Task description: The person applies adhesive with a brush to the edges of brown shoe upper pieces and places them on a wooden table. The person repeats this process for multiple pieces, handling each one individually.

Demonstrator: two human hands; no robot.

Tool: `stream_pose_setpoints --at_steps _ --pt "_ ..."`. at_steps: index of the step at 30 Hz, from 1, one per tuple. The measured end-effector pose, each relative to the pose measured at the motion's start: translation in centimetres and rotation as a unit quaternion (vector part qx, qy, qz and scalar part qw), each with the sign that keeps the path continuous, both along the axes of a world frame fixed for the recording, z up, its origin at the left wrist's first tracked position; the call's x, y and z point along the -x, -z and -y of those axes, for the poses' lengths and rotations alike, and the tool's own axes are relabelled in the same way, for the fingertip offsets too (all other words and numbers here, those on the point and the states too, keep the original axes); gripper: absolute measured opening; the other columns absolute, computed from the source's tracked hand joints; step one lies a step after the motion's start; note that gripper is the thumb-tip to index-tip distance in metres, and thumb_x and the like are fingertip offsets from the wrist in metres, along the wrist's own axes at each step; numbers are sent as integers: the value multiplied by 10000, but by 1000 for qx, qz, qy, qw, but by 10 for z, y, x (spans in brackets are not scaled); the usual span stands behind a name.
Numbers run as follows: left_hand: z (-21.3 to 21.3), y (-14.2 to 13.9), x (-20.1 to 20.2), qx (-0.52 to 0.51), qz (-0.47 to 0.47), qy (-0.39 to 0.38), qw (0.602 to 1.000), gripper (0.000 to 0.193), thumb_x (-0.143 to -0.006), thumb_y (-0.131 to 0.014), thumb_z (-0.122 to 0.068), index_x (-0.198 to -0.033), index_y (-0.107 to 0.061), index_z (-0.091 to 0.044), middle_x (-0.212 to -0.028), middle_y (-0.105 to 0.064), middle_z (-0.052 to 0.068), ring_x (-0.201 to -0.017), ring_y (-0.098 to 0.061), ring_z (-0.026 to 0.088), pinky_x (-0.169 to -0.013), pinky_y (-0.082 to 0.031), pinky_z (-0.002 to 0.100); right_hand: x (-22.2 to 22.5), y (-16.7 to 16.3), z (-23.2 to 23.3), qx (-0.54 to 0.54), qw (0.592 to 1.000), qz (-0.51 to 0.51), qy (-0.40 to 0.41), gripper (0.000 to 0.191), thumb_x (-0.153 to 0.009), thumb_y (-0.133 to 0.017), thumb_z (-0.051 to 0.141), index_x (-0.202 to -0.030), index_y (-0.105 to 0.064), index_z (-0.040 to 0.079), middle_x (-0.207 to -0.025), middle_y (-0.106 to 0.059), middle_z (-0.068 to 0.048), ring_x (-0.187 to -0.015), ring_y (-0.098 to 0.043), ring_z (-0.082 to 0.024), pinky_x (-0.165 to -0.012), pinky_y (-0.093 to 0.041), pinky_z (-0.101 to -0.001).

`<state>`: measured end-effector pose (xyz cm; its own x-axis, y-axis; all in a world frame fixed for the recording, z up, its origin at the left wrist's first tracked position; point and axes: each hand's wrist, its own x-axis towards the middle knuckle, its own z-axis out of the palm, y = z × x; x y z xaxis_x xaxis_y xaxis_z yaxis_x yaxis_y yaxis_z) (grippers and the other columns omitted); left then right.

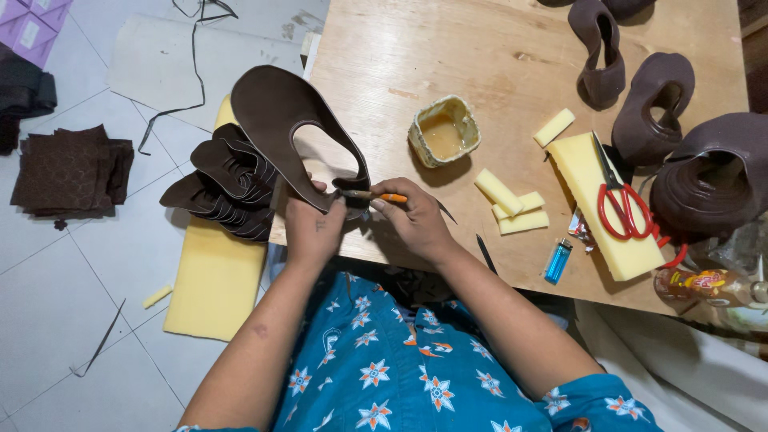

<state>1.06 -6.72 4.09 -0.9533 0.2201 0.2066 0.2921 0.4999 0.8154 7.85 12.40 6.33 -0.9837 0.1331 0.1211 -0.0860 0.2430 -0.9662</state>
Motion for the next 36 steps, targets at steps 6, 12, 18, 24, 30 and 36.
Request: stream_pose_setpoints --at_steps 6,12,18,24,30,36 --pt "-4 -18 -3 -116 23 -52 992 311 -1002 -628 -223 -1194 -583 18 -1127 -675 168 -1070 -675 350 -952 -516 432 -3 -1 -3 75 997 28 -14 192 -972 -710 93 -1144 -661 23 -1010 -711 -40 -894 -686 -86 -804 -559 -234" --pt "2 -17 -4 -76 61 22 995 547 -779 -786 -213 -1151 -510 79 -1040 -643 208 -979 -665 343 -876 -511 412 -3 0 1 58 998 23 4 178 -976 -711 109 -1133 -680 32 -1019 -723 -36 -920 -685 -78 -810 -568 -228" --pt "6 -1 -2 -115 68 -29 991 231 -957 -616 -166 -1088 -659 19 -1045 -712 168 -1006 -709 312 -923 -522 383 -4 -10 7 11 999 29 23 161 -960 -707 90 -1110 -693 34 -1030 -745 -60 -933 -709 -104 -822 -584 -250" --pt "-1 11 -2 -163 16 -1 987 233 -1025 -566 -147 -1167 -632 26 -1111 -689 171 -1044 -685 300 -933 -513 374 -4 -21 6 -72 996 -42 -24 172 -945 -735 80 -1099 -681 28 -1060 -740 -77 -977 -717 -132 -859 -572 -267" --pt "0 18 -3 -166 -6 36 985 231 -1046 -540 -134 -1184 -631 27 -1130 -670 162 -1060 -663 298 -950 -502 376 6 -19 -4 -40 997 50 -47 178 -935 -734 75 -1100 -686 30 -1006 -743 -58 -920 -705 -115 -820 -574 -263" --pt "7 28 7 -146 138 7 980 387 -1032 -514 -299 -1165 -662 34 -1041 -718 159 -976 -675 264 -888 -494 346 5 -11 -8 43 992 41 -107 180 -934 -706 42 -1113 -689 30 -1094 -739 -28 -1010 -691 -98 -917 -563 -261"
